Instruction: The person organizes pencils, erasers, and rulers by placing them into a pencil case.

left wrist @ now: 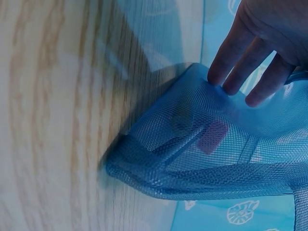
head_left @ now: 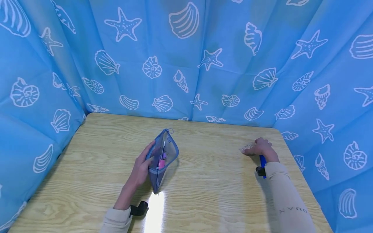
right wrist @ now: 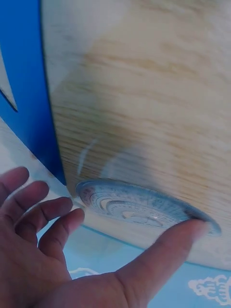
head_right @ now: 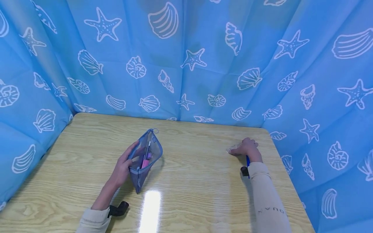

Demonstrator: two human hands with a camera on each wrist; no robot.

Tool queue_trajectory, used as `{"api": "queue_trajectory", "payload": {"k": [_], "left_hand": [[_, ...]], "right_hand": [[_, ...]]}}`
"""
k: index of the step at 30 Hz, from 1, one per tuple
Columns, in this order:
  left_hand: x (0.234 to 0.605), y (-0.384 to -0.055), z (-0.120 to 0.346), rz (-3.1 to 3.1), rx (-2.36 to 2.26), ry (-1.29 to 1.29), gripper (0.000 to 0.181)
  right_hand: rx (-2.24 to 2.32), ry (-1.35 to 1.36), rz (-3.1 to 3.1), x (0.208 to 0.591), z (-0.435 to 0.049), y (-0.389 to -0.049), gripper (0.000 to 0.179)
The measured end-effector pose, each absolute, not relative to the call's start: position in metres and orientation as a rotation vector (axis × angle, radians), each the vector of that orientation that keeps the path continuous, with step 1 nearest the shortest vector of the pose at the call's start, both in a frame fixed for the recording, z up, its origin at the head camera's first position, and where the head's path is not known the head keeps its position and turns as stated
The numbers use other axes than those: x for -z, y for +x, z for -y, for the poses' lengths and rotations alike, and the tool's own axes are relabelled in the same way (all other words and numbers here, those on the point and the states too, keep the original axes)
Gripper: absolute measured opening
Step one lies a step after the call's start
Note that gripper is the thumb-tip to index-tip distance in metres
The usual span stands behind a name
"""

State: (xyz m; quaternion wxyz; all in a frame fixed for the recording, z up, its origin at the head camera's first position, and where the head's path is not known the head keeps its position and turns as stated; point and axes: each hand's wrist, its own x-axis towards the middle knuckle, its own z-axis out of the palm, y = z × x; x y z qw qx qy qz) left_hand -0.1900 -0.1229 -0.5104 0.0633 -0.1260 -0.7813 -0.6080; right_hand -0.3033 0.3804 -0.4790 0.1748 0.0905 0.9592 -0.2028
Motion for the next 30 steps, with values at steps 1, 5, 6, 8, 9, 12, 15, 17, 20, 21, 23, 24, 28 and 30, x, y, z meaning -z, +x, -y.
{"api": "queue_trajectory", "payload": {"k": [1,5,6,8,9,12,15,17,20,21,23,24,28,30], "left_hand": [[0.5104,-0.1900,0.1226,2.360,1.839,-0.380,0.068],[0.5104,-0.1894,0.1216,2.359,1.850,-0.377,0.068],[0.5105,-0.1892,0.1215,2.358,1.854,-0.376,0.068],[0.5103,-0.1888,0.1212,2.360,1.856,-0.371,0.068],[0.5102,-0.1888,0.1211,2.360,1.855,-0.371,0.068],[0.5108,-0.1890,0.1210,2.367,1.849,-0.364,0.068],[0.5116,-0.1895,0.1209,2.371,1.847,-0.360,0.068],[0.5119,-0.1897,0.1208,2.369,1.849,-0.359,0.068],[0.5120,-0.1897,0.1207,2.363,1.853,-0.365,0.068],[0.5118,-0.1896,0.1207,2.362,1.854,-0.363,0.068],[0.5115,-0.1895,0.1208,2.362,1.855,-0.362,0.068],[0.5114,-0.1895,0.1209,2.365,1.851,-0.359,0.068],[0.5102,-0.1895,0.1213,2.366,1.833,-0.362,0.068],[0.5096,-0.1897,0.1215,2.364,1.824,-0.368,0.067]], "right_hand": [[0.570,0.265,-2.711,0.4780,-0.3800,-0.3029,0.104],[0.553,0.284,-2.696,0.4744,-0.3776,-0.3013,0.103],[0.549,0.283,-2.694,0.4737,-0.3770,-0.3008,0.102],[0.555,0.279,-2.688,0.4731,-0.3767,-0.3008,0.101],[0.557,0.276,-2.686,0.4732,-0.3768,-0.3011,0.102],[0.574,0.284,-2.673,0.4739,-0.3769,-0.3018,0.103],[0.614,0.296,-2.664,0.4753,-0.3759,-0.3026,0.103],[0.652,0.303,-2.658,0.4757,-0.3746,-0.3028,0.102],[0.721,0.297,-2.661,0.4757,-0.3725,-0.3031,0.103],[0.740,0.293,-2.667,0.4758,-0.3721,-0.3031,0.103],[0.768,0.281,-2.685,0.4758,-0.3713,-0.3031,0.102],[0.781,0.274,-2.697,0.4760,-0.3711,-0.3031,0.099],[0.839,0.259,-2.761,0.4790,-0.3719,-0.3044,0.078],[0.898,0.261,-2.789,0.4810,-0.3727,-0.3052,0.067]]}}
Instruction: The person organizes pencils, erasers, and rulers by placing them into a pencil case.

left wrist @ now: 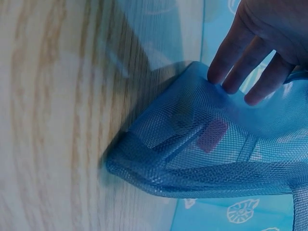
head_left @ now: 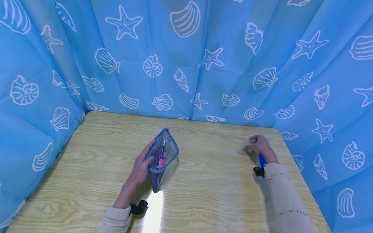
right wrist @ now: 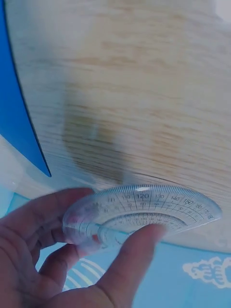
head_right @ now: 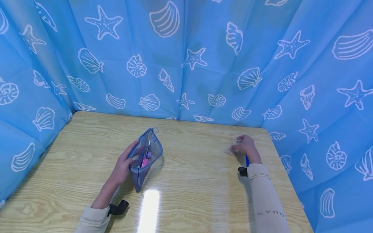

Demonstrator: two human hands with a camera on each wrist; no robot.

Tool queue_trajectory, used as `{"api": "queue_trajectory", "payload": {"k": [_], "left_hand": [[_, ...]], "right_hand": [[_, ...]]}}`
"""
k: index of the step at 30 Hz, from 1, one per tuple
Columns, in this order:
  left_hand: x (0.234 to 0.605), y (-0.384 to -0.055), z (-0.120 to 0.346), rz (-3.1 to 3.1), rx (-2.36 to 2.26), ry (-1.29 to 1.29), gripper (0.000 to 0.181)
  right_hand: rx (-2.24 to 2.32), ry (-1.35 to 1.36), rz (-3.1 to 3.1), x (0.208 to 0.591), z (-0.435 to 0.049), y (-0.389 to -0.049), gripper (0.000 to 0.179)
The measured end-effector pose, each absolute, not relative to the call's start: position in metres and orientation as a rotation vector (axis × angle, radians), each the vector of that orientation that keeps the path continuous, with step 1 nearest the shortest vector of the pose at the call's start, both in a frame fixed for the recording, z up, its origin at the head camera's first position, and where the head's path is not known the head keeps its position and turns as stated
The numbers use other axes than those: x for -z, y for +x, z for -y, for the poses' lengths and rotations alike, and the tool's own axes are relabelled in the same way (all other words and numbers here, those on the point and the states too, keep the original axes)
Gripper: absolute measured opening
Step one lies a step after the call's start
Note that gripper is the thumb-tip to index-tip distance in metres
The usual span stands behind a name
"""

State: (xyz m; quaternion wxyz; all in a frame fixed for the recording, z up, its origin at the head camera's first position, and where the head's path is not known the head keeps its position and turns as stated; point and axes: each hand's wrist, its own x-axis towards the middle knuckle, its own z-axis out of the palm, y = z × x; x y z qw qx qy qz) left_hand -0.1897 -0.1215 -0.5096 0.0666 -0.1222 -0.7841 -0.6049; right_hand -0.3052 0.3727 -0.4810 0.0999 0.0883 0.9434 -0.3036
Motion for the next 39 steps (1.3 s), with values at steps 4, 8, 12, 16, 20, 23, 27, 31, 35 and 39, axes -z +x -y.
{"api": "queue_trajectory", "payload": {"k": [4,8,12,16,20,23,27,31,35,39], "left_hand": [[0.508,-0.190,0.122,2.362,1.815,-0.372,0.067],[0.507,-0.189,0.122,2.367,1.804,-0.376,0.068],[0.507,-0.189,0.123,2.374,1.804,-0.369,0.068],[0.507,-0.189,0.124,2.372,1.810,-0.365,0.067],[0.506,-0.190,0.124,2.364,1.822,-0.371,0.067],[0.506,-0.189,0.125,2.363,1.830,-0.378,0.067],[0.506,-0.189,0.124,2.355,1.838,-0.380,0.068],[0.507,-0.189,0.124,2.355,1.850,-0.377,0.069],[0.506,-0.188,0.123,2.352,1.862,-0.371,0.069],[0.507,-0.187,0.121,2.335,1.881,-0.371,0.069]], "right_hand": [[1.059,0.265,-2.808,0.484,-0.374,-0.305,0.056],[1.196,0.295,-2.753,0.485,-0.372,-0.304,0.051],[1.252,0.316,-2.712,0.484,-0.371,-0.303,0.047],[1.269,0.304,-2.697,0.483,-0.370,-0.301,0.044],[1.289,0.275,-2.686,0.481,-0.368,-0.297,0.043],[1.307,0.243,-2.683,0.478,-0.365,-0.293,0.044],[1.311,0.228,-2.693,0.474,-0.361,-0.287,0.043],[1.323,0.217,-2.690,0.473,-0.357,-0.282,0.041],[1.330,0.195,-2.699,0.474,-0.356,-0.278,0.041],[1.348,0.159,-2.723,0.474,-0.352,-0.272,0.040]]}}
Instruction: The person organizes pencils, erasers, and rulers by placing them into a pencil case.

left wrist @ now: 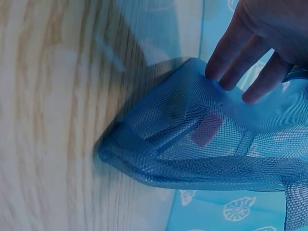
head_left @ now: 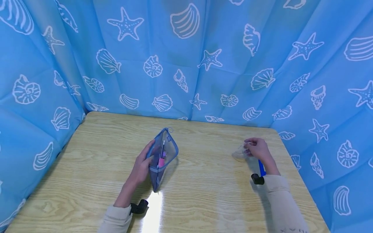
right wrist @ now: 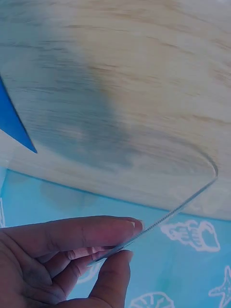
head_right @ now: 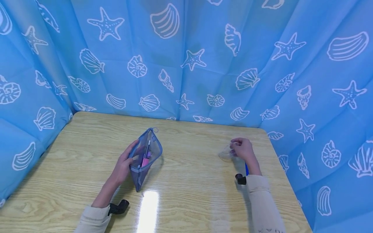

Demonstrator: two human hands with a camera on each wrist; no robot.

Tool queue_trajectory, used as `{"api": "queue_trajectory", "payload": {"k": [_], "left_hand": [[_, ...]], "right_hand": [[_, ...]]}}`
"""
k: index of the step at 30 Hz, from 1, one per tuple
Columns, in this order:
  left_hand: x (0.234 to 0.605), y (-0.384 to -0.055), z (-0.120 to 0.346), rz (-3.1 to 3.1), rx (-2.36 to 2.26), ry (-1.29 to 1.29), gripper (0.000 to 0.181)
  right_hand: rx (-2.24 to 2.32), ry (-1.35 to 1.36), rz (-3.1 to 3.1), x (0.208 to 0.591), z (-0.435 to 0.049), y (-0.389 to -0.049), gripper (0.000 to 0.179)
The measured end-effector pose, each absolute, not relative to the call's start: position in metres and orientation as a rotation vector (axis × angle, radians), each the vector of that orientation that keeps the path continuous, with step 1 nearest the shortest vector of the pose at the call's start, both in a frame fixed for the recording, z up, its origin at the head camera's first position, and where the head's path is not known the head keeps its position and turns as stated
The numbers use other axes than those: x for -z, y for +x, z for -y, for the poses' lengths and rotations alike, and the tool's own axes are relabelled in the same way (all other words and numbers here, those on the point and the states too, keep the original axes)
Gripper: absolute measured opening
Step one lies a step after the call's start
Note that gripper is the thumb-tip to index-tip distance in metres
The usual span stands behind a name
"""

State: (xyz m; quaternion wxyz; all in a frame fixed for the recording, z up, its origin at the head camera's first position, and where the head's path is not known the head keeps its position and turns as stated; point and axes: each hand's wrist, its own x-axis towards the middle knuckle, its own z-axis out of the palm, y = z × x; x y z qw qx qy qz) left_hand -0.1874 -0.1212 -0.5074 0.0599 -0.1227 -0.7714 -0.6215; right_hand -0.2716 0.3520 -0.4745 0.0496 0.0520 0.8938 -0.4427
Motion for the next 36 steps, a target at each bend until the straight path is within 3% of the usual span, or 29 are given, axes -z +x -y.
{"api": "queue_trajectory", "payload": {"k": [23,36], "left_hand": [[0.506,-0.185,0.118,2.353,1.873,-0.347,0.069],[0.504,-0.185,0.117,2.366,1.864,-0.337,0.069]], "right_hand": [[1.595,0.024,-2.584,0.472,-0.293,-0.246,0.039],[1.626,-0.151,-2.547,0.484,-0.250,-0.242,0.030]]}}
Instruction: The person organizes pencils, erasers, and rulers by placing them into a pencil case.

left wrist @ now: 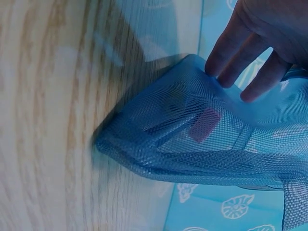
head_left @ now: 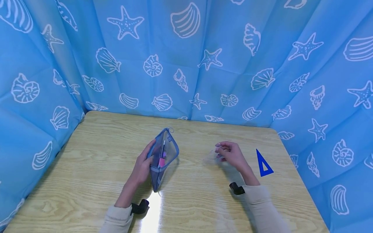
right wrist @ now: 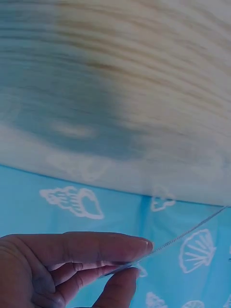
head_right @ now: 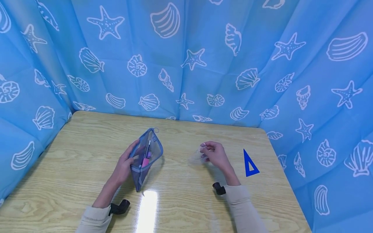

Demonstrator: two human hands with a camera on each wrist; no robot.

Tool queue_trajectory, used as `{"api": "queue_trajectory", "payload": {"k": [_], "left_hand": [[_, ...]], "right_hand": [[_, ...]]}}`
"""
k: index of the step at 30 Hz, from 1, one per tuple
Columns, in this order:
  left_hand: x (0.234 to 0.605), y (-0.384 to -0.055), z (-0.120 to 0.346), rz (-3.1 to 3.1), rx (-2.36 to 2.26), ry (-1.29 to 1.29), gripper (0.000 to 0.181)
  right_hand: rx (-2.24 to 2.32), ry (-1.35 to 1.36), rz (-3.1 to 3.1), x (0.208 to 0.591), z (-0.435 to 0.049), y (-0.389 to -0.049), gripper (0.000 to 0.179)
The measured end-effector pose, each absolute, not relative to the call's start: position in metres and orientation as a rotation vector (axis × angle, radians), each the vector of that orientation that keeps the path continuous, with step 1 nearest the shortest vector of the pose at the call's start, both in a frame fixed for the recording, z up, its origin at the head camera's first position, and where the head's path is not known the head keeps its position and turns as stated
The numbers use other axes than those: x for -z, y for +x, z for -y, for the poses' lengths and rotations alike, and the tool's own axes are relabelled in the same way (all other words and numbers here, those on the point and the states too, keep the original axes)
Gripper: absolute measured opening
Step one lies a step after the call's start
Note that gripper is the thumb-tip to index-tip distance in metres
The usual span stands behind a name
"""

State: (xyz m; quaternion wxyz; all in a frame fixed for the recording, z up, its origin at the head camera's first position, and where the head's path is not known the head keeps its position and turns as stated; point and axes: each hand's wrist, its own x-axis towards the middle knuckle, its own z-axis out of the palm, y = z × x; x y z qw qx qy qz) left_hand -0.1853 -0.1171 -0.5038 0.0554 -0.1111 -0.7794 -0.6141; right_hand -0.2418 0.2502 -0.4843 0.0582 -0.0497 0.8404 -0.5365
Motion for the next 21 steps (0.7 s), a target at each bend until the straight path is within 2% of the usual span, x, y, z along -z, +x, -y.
{"api": "queue_trajectory", "payload": {"k": [21], "left_hand": [[0.506,-0.187,0.118,2.366,1.874,-0.333,0.071]], "right_hand": [[1.782,-0.314,-2.457,0.476,-0.196,-0.244,0.032]]}}
